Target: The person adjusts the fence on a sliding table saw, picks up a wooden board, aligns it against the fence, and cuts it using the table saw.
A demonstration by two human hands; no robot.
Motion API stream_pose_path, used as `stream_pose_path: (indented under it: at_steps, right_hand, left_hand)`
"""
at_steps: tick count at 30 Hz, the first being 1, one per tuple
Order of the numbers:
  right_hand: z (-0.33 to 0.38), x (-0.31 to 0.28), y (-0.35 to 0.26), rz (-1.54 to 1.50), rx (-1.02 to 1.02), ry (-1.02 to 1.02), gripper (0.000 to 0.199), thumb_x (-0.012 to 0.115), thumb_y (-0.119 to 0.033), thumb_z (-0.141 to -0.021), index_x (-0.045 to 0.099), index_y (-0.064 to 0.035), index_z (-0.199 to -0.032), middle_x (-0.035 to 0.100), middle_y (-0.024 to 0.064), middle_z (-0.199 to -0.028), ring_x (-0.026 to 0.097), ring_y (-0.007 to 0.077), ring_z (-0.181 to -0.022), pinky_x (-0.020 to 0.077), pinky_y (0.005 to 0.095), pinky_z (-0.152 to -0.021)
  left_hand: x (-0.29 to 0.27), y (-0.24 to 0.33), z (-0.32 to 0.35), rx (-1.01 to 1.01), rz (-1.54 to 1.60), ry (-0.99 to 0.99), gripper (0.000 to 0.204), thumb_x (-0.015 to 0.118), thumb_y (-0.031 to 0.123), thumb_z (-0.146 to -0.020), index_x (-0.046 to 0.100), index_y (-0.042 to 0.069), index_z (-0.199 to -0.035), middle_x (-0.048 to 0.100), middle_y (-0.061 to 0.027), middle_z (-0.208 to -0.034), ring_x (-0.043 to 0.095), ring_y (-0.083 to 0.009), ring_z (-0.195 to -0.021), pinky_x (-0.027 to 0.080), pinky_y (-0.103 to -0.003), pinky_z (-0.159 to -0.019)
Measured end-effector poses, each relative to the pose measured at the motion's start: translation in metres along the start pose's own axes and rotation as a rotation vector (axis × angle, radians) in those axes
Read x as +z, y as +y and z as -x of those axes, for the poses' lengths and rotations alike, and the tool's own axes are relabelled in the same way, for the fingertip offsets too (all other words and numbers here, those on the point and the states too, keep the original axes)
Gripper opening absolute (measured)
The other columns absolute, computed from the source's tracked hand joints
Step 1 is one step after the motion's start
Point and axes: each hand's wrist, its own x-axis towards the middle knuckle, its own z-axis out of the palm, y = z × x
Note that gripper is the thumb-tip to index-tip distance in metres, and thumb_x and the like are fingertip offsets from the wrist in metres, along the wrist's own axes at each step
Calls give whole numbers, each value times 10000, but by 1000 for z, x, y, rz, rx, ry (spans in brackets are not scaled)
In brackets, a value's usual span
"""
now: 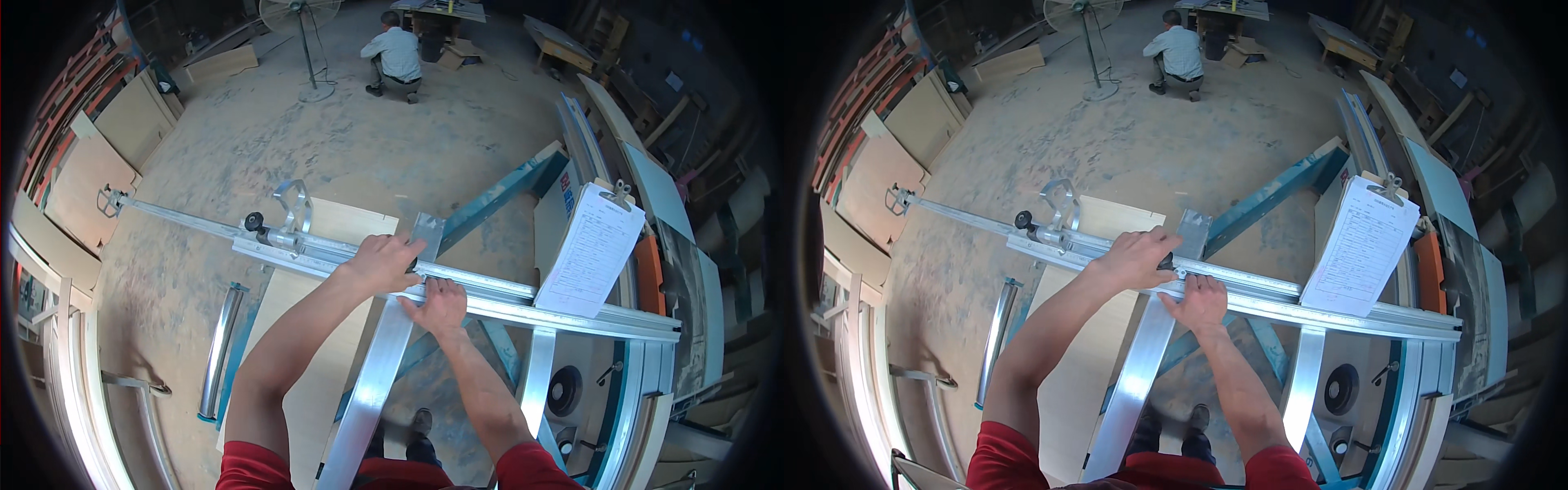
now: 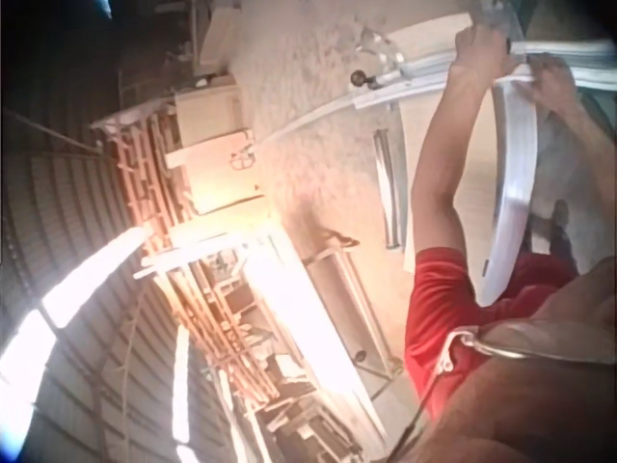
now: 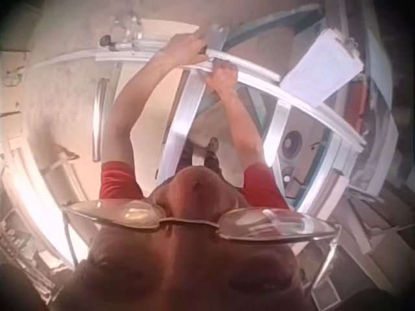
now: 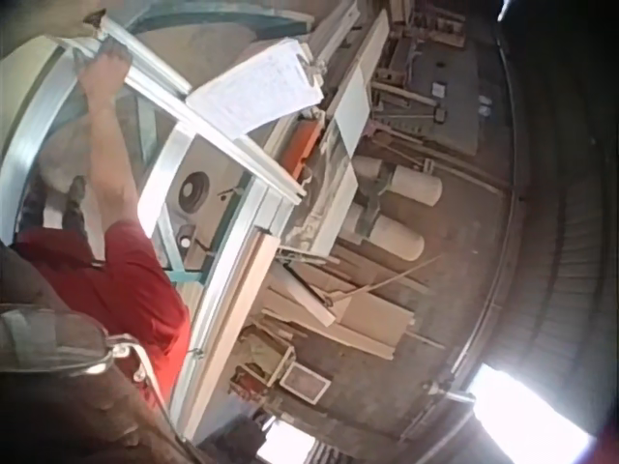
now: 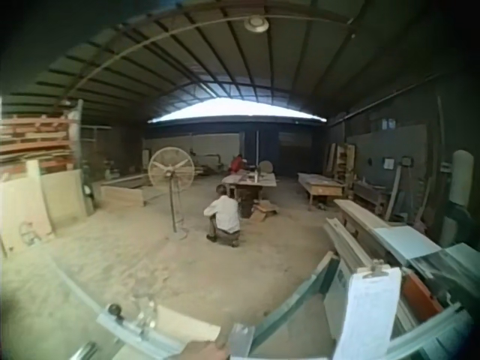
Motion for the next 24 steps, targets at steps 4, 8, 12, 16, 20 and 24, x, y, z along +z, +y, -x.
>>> stream_pose_path:
  at_steps: [4, 8, 12, 16, 20, 24]
  right_hand:
    - [8, -2, -6, 12, 21, -60, 591, 804, -579, -680, 717, -24, -863, 708, 132, -810, 691, 301, -790, 524, 428, -719]
    - [5, 2, 3, 7, 15, -43, 590, 793, -583, -692, 717, -25, -867, 707, 131, -809, 690, 305, -784, 524, 427, -715]
    - [-10, 2, 6, 4, 14, -69, 621, 780, -601, -700, 724, -14, -893, 706, 136, -804, 691, 306, -773, 524, 415, -710]
    - [-13, 5, 4, 27, 13, -70, 627, 786, -597, -702, 728, -6, -902, 711, 144, -812, 697, 304, -773, 531, 409, -718]
    - [-8, 4, -1, 41, 38, -141, 643, 795, -599, -700, 733, 4, -914, 718, 152, -825, 701, 304, -765, 543, 411, -731]
    - [-4, 3, -3, 60, 24, -123, 684, 809, -611, -687, 738, 19, -943, 729, 163, -848, 709, 311, -772, 558, 415, -752]
  left_hand:
    - [4, -16, 8, 91, 90, 14, 441, 784, 389, -829, 695, 53, -1101, 715, -168, -970, 701, -385, -950, 564, -482, -842]
    - [-13, 3, -8, -194, -109, -189, 481, 818, 393, -801, 690, 58, -1121, 717, -140, -988, 683, -357, -1017, 550, -450, -849]
    - [6, -26, 11, -199, 71, -20, 562, 862, 378, -754, 664, 60, -1174, 704, -121, -1054, 663, -331, -1067, 536, -440, -893]
    - [46, -84, 52, -43, 20, 170, 685, 904, 360, -678, 640, 73, -1241, 648, -121, -1204, 592, -321, -1182, 488, -442, -1011]
    - [52, -98, 67, -44, -39, 157, 818, 939, 338, -596, 616, 71, -1299, 581, -119, -1317, 515, -324, -1265, 431, -442, -1100]
    - [56, -101, 63, -95, -1, 139, 901, 955, 345, -553, 601, 50, -1326, 573, -121, -1326, 505, -331, -1266, 423, -448, -1110]
